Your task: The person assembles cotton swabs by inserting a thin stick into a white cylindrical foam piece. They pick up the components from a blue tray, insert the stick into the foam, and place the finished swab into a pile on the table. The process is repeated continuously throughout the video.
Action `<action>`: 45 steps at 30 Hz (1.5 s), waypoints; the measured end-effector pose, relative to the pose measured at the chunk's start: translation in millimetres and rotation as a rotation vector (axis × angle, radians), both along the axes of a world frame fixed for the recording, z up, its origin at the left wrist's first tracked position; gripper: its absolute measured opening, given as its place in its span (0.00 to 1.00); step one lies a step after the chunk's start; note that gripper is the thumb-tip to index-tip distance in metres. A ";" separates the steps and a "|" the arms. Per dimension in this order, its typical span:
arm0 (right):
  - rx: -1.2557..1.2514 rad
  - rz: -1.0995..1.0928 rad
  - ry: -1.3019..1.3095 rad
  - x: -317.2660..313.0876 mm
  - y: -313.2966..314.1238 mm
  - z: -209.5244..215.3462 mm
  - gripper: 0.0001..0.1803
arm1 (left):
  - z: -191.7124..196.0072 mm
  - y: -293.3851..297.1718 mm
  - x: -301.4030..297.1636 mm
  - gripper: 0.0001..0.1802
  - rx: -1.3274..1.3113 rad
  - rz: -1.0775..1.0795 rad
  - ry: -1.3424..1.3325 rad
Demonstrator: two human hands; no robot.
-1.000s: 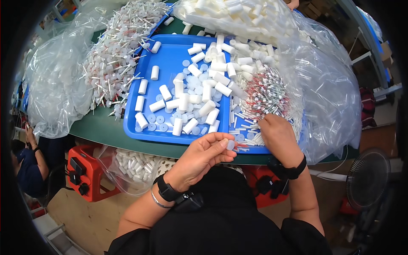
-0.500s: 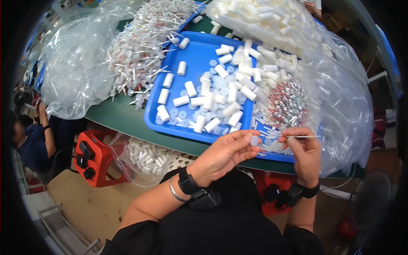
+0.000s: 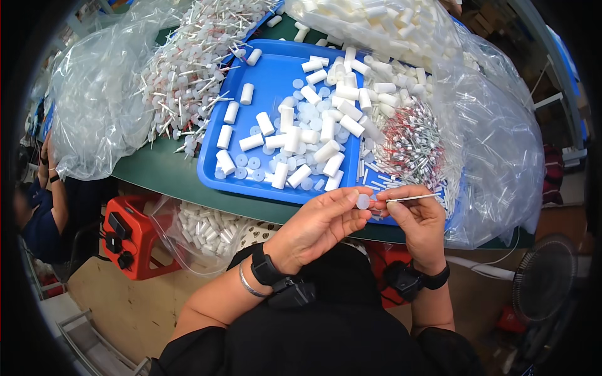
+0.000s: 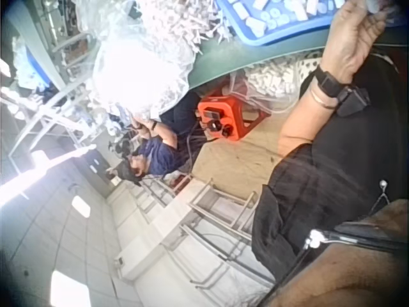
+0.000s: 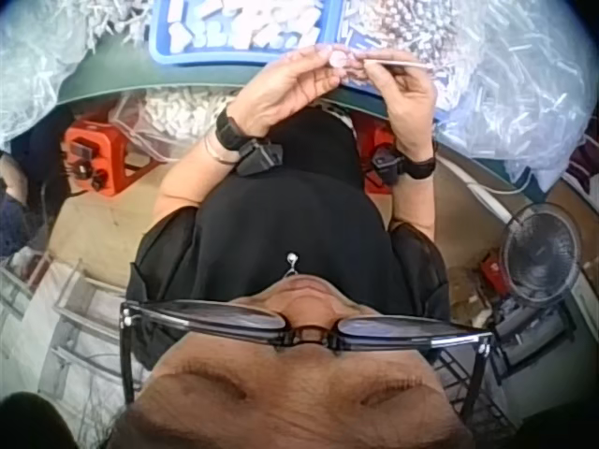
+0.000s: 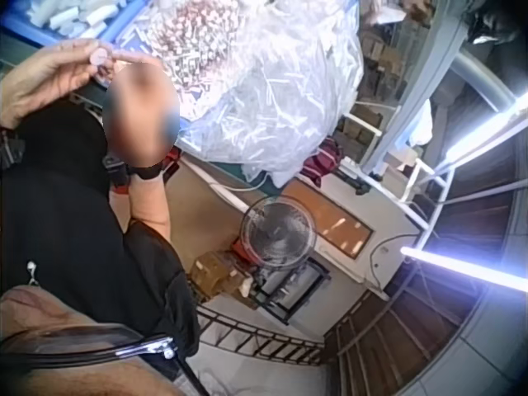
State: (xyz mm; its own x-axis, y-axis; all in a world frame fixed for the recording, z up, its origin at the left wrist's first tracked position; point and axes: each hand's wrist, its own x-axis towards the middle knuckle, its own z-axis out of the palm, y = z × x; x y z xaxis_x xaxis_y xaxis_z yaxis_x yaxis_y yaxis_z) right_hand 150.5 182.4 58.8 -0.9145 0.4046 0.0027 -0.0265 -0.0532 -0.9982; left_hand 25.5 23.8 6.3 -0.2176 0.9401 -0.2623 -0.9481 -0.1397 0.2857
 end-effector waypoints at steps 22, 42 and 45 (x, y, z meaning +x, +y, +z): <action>0.466 0.055 -0.374 3.8 -4.5 13.5 0.06 | 8.6 -3.5 3.1 0.18 -0.148 0.019 0.189; 1.293 0.103 -0.067 -26.2 30.1 -7.2 0.08 | 9.5 -13.4 -2.3 0.18 -0.212 0.236 0.237; 1.511 0.276 -0.067 -43.4 34.7 -14.7 0.07 | 9.7 -17.2 -1.9 0.18 -0.234 0.233 0.237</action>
